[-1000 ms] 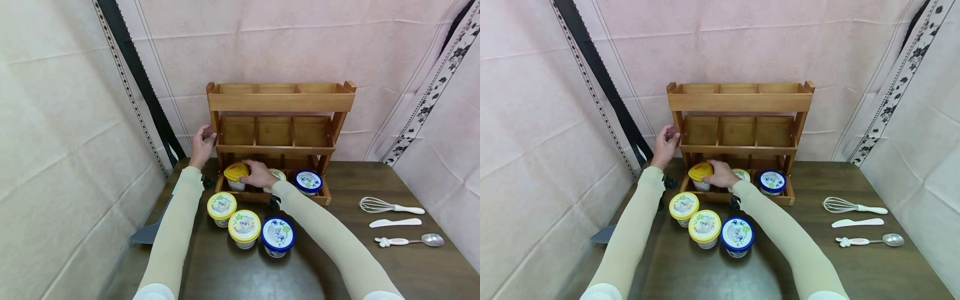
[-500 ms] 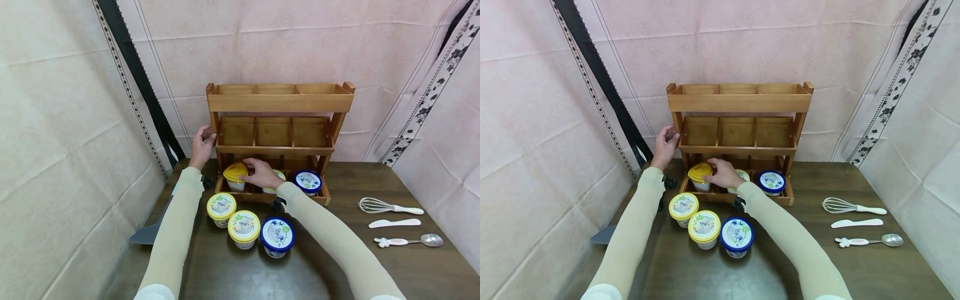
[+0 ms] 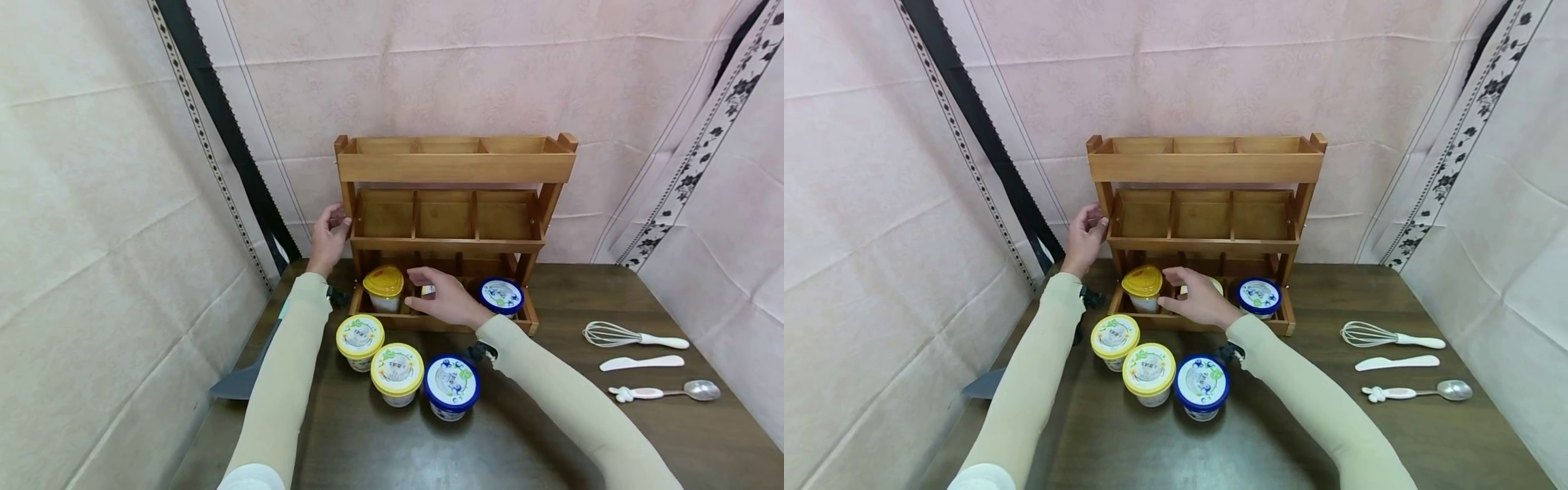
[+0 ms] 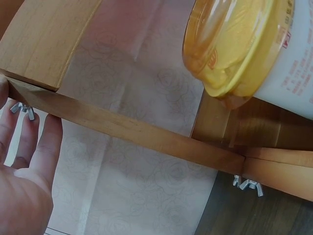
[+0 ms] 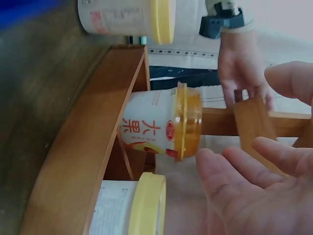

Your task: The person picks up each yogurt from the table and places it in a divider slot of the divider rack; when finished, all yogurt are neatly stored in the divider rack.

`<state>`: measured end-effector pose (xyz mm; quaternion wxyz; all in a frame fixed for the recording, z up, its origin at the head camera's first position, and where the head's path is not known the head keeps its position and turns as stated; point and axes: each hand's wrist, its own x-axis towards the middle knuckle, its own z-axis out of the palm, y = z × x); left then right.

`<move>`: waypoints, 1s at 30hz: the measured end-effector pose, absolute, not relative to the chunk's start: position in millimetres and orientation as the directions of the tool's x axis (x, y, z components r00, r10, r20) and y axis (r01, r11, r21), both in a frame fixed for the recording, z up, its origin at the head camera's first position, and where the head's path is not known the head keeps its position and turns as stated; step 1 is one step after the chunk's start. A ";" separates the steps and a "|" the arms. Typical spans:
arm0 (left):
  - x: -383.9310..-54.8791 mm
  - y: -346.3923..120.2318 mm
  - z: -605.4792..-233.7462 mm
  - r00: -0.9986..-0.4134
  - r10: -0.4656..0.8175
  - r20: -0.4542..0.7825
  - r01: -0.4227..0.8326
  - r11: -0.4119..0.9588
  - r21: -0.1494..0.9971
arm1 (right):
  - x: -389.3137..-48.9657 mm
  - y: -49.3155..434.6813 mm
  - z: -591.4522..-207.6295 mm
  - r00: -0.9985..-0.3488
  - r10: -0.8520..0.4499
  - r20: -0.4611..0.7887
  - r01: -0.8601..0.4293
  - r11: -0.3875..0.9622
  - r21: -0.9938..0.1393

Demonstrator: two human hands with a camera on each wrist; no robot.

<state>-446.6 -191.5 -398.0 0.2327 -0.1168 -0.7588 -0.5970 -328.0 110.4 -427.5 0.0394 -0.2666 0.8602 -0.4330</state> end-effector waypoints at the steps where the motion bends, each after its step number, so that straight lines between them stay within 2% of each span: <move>1: -446.4 -191.6 -397.5 -0.865 -0.103 0.490 0.453 0.260 0.853 | -324.7 113.3 -427.1 -0.852 -0.496 0.167 -0.429 0.479 -0.766; 13: -449.7 -193.3 -399.1 -0.869 -0.099 0.485 0.449 0.258 0.856 | -283.2 149.0 -433.7 -0.819 -0.547 0.175 -0.466 0.454 -0.760; 21: -447.9 -192.2 -398.2 -0.862 -0.104 0.495 0.455 0.269 0.849 | -258.9 170.0 -455.0 -0.788 -0.587 0.185 -0.485 0.406 -0.774; 30: -448.0 -191.5 -399.7 -0.855 -0.108 0.508 0.466 0.270 0.842 | -233.6 189.1 -477.6 -0.768 -0.613 0.183 -0.511 0.416 -0.753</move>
